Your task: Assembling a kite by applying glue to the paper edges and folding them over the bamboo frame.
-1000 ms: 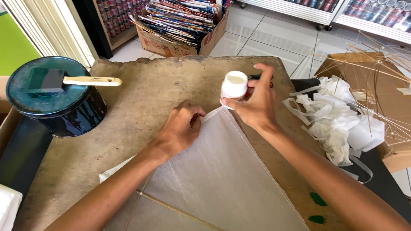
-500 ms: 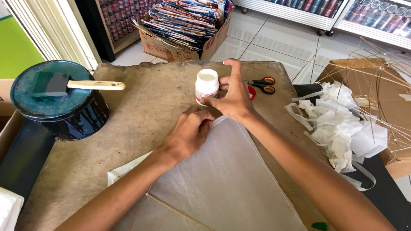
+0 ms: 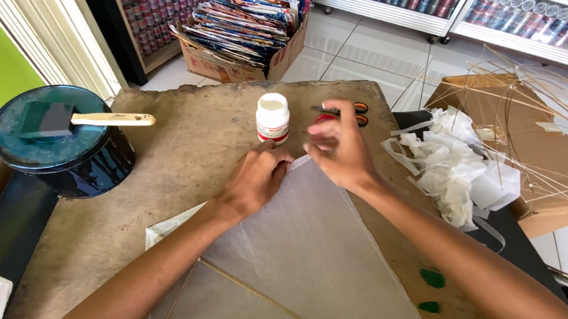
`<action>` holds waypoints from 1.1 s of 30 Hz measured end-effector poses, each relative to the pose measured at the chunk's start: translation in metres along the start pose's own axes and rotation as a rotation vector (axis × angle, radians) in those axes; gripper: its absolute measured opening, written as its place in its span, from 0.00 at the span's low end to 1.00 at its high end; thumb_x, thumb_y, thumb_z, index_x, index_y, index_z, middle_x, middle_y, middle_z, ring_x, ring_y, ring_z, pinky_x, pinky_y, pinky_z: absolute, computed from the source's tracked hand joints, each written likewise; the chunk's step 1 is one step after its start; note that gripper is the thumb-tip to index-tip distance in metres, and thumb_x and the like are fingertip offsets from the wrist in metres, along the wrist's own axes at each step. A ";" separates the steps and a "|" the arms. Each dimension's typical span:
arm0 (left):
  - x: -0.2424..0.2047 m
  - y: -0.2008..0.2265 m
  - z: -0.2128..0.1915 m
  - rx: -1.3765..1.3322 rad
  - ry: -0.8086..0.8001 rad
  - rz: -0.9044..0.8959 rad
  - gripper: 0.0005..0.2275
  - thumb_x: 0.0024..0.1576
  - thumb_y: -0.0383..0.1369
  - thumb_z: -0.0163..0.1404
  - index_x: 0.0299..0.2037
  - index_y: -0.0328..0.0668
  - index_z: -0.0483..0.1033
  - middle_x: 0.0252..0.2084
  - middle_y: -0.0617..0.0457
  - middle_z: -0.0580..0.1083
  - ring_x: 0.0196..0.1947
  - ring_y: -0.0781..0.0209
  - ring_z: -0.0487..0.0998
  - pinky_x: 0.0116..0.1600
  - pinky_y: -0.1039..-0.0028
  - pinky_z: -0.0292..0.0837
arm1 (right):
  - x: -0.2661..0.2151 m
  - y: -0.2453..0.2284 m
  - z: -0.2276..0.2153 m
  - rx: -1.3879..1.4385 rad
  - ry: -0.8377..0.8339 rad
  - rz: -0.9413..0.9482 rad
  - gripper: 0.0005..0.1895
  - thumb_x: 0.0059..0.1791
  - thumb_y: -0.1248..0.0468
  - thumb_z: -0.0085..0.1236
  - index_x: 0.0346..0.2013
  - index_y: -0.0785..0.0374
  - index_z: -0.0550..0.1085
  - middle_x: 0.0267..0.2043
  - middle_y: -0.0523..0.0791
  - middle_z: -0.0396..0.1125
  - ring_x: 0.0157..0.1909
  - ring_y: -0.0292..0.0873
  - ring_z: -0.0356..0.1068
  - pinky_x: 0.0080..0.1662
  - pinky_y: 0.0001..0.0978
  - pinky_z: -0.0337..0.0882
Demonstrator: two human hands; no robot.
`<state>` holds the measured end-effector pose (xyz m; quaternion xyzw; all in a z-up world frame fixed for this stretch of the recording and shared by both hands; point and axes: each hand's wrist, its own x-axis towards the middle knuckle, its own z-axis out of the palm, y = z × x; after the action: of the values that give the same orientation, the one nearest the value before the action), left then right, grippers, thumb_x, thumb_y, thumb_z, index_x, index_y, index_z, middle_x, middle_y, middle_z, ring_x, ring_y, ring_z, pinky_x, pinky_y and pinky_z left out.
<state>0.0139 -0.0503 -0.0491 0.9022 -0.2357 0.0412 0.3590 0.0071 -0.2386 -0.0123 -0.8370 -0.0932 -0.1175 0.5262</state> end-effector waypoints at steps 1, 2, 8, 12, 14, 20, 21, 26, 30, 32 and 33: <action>0.002 0.003 0.001 -0.002 -0.003 0.003 0.07 0.60 0.29 0.51 0.44 0.46 0.82 0.45 0.43 0.77 0.47 0.43 0.81 0.48 0.58 0.79 | -0.006 0.007 -0.008 -0.002 0.003 0.002 0.38 0.46 0.75 0.61 0.65 0.59 0.53 0.50 0.60 0.71 0.56 0.60 0.73 0.58 0.50 0.76; 0.004 0.006 0.003 0.029 -0.017 0.005 0.07 0.60 0.29 0.50 0.45 0.46 0.81 0.45 0.44 0.77 0.47 0.43 0.81 0.48 0.57 0.79 | -0.012 0.013 -0.016 -0.139 0.017 -0.012 0.33 0.44 0.69 0.65 0.59 0.55 0.60 0.49 0.53 0.74 0.54 0.53 0.74 0.54 0.44 0.77; 0.021 0.022 0.031 0.160 -0.068 0.057 0.09 0.62 0.31 0.47 0.48 0.51 0.81 0.46 0.49 0.76 0.48 0.47 0.81 0.56 0.54 0.73 | -0.055 0.038 -0.062 -0.385 0.079 -0.011 0.21 0.39 0.61 0.71 0.46 0.52 0.77 0.41 0.44 0.76 0.42 0.42 0.77 0.40 0.34 0.76; 0.032 0.040 0.045 0.129 -0.098 0.083 0.10 0.61 0.29 0.47 0.49 0.46 0.79 0.48 0.42 0.76 0.52 0.40 0.79 0.59 0.49 0.72 | -0.075 0.049 -0.081 -0.401 0.051 -0.041 0.21 0.38 0.59 0.72 0.45 0.53 0.80 0.42 0.48 0.74 0.41 0.48 0.77 0.41 0.42 0.76; 0.031 0.046 0.053 0.078 -0.103 0.055 0.10 0.61 0.29 0.47 0.49 0.47 0.79 0.50 0.42 0.75 0.53 0.40 0.78 0.60 0.50 0.72 | -0.086 0.041 -0.086 -0.386 0.044 0.001 0.21 0.39 0.59 0.72 0.46 0.55 0.80 0.41 0.50 0.74 0.41 0.49 0.77 0.42 0.43 0.77; 0.042 0.053 0.069 -0.018 -0.071 0.083 0.09 0.58 0.27 0.50 0.47 0.47 0.80 0.48 0.40 0.74 0.51 0.37 0.78 0.56 0.52 0.75 | -0.099 0.028 -0.105 -0.408 -0.018 0.097 0.22 0.43 0.60 0.68 0.50 0.59 0.78 0.45 0.54 0.72 0.46 0.53 0.76 0.46 0.47 0.77; 0.045 0.051 0.075 -0.008 -0.060 0.094 0.10 0.58 0.27 0.50 0.47 0.49 0.80 0.46 0.42 0.75 0.49 0.39 0.80 0.55 0.53 0.76 | -0.102 0.028 -0.109 -0.418 -0.019 0.108 0.21 0.44 0.60 0.66 0.51 0.59 0.77 0.45 0.55 0.72 0.48 0.55 0.76 0.48 0.48 0.76; 0.051 0.065 0.084 0.076 -0.063 0.158 0.10 0.58 0.29 0.49 0.46 0.53 0.80 0.41 0.48 0.77 0.45 0.45 0.82 0.52 0.56 0.76 | -0.097 0.042 -0.127 -0.449 0.012 0.108 0.20 0.45 0.59 0.66 0.50 0.59 0.77 0.46 0.54 0.70 0.49 0.55 0.75 0.50 0.46 0.76; 0.049 0.083 0.081 0.120 -0.051 0.363 0.11 0.56 0.26 0.49 0.47 0.47 0.80 0.44 0.47 0.76 0.48 0.44 0.79 0.54 0.54 0.71 | -0.094 0.047 -0.129 -0.452 0.028 0.074 0.20 0.45 0.60 0.65 0.51 0.61 0.77 0.47 0.55 0.69 0.50 0.55 0.75 0.50 0.47 0.76; 0.050 0.082 0.084 0.118 -0.038 0.416 0.10 0.57 0.25 0.49 0.45 0.46 0.80 0.41 0.48 0.75 0.46 0.45 0.79 0.50 0.58 0.73 | -0.092 0.037 -0.129 -0.487 -0.020 0.079 0.21 0.46 0.59 0.63 0.53 0.61 0.76 0.47 0.56 0.68 0.52 0.57 0.74 0.51 0.47 0.75; 0.052 0.081 0.084 0.121 -0.016 0.469 0.08 0.58 0.25 0.49 0.44 0.45 0.80 0.39 0.49 0.74 0.43 0.47 0.79 0.47 0.62 0.74 | -0.088 0.031 -0.130 -0.521 -0.068 0.074 0.21 0.48 0.59 0.61 0.54 0.62 0.75 0.47 0.56 0.68 0.53 0.59 0.73 0.52 0.48 0.75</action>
<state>0.0151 -0.1775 -0.0475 0.8428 -0.4387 0.1304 0.2831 -0.0813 -0.3717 -0.0102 -0.9506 -0.0465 -0.0900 0.2936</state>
